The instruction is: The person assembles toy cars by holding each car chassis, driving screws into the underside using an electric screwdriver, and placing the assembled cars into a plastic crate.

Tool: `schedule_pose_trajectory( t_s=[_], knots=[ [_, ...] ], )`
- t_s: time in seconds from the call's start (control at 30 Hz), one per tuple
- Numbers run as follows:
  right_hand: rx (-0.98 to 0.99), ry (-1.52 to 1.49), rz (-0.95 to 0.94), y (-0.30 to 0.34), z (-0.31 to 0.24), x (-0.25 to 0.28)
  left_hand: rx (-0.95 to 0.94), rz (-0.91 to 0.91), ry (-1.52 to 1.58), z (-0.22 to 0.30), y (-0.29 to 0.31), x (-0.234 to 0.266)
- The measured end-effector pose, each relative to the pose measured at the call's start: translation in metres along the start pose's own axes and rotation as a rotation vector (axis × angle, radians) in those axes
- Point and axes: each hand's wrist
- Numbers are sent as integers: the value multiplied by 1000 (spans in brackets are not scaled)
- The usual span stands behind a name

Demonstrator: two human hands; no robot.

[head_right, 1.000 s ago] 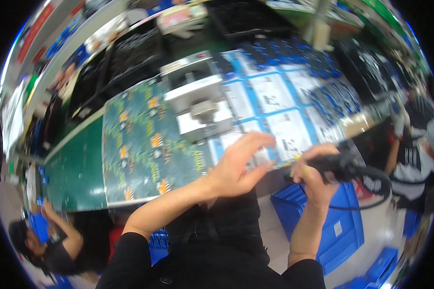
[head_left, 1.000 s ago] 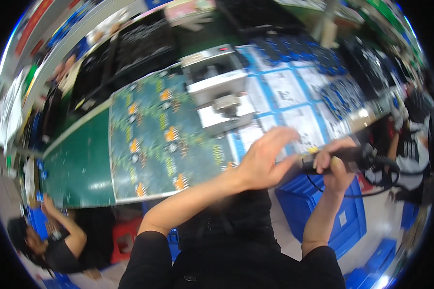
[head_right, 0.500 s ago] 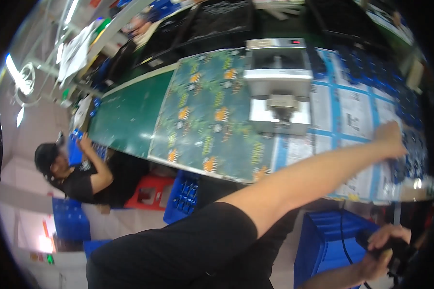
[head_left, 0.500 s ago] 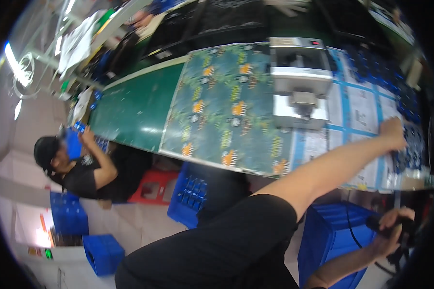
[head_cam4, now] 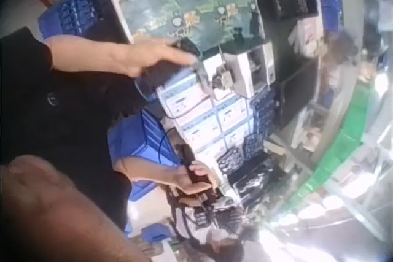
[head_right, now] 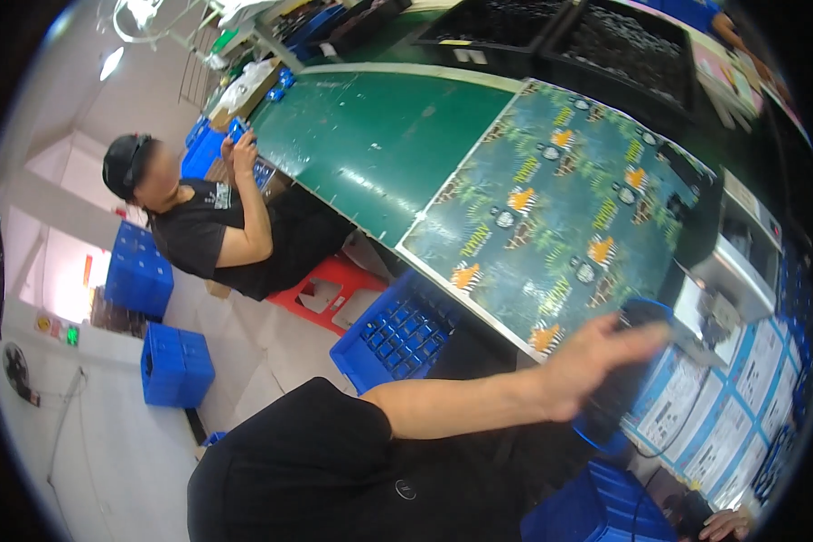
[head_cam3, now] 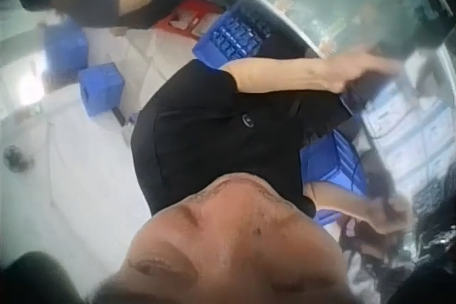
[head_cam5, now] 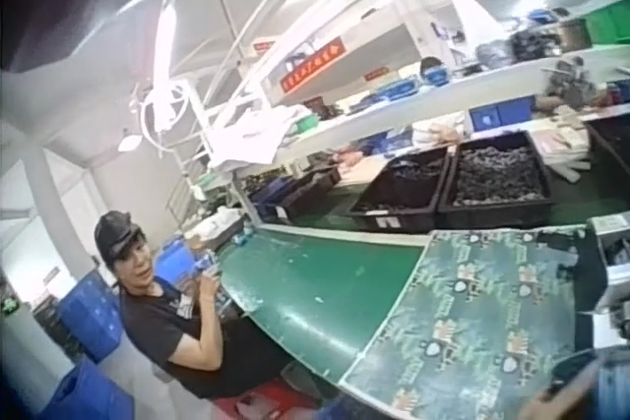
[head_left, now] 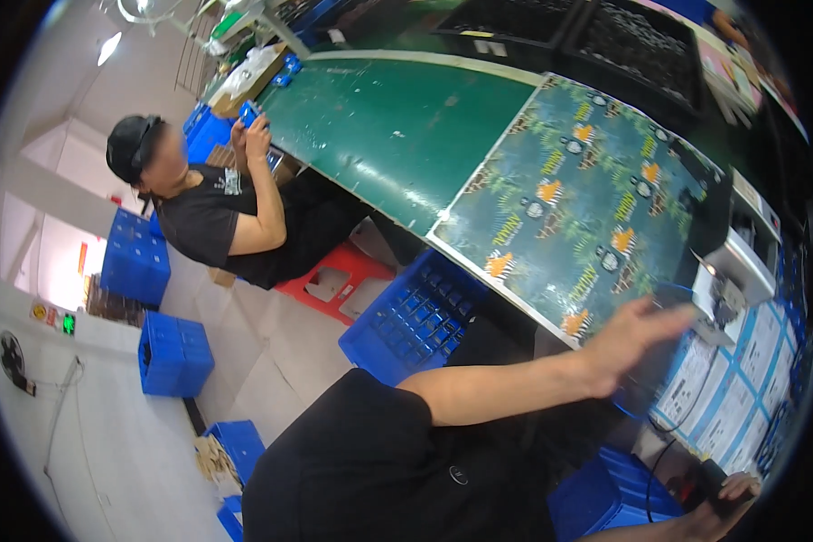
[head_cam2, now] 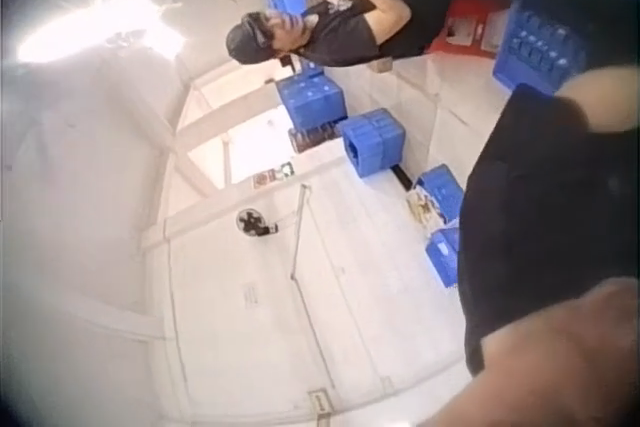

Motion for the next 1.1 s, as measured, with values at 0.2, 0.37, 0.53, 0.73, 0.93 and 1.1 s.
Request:
schedule_pose_trajectory(
  t_s=[0.2, 0.37, 0.53, 0.73, 0.93, 1.1],
  knots=[
    [8, -861, -11, -18, -2, -78, 30, 125, 284, 43, 12, 65],
    [91, -488, -59, -28, -30, -145, -83, 184, -121, 48, 2, 85],
    [169, -624, -107, -68, -52, -218, -218, 44, -398, 43, 2, 96],
    [91, -541, 19, -81, -44, -222, -204, 11, -365, 32, -5, 92],
    [50, -524, 61, -77, -36, -199, -234, 33, -425, 29, -3, 91],
    [-34, -512, 106, -75, -15, -200, -235, 67, -465, 31, -3, 88]
  ],
)
Point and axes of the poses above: each hand's wrist, its own y-axis away from the middle knuckle, its own x-axis out of the back of the hand, z = x × y, and after that the axes turned 11 degrees about x, right-handed
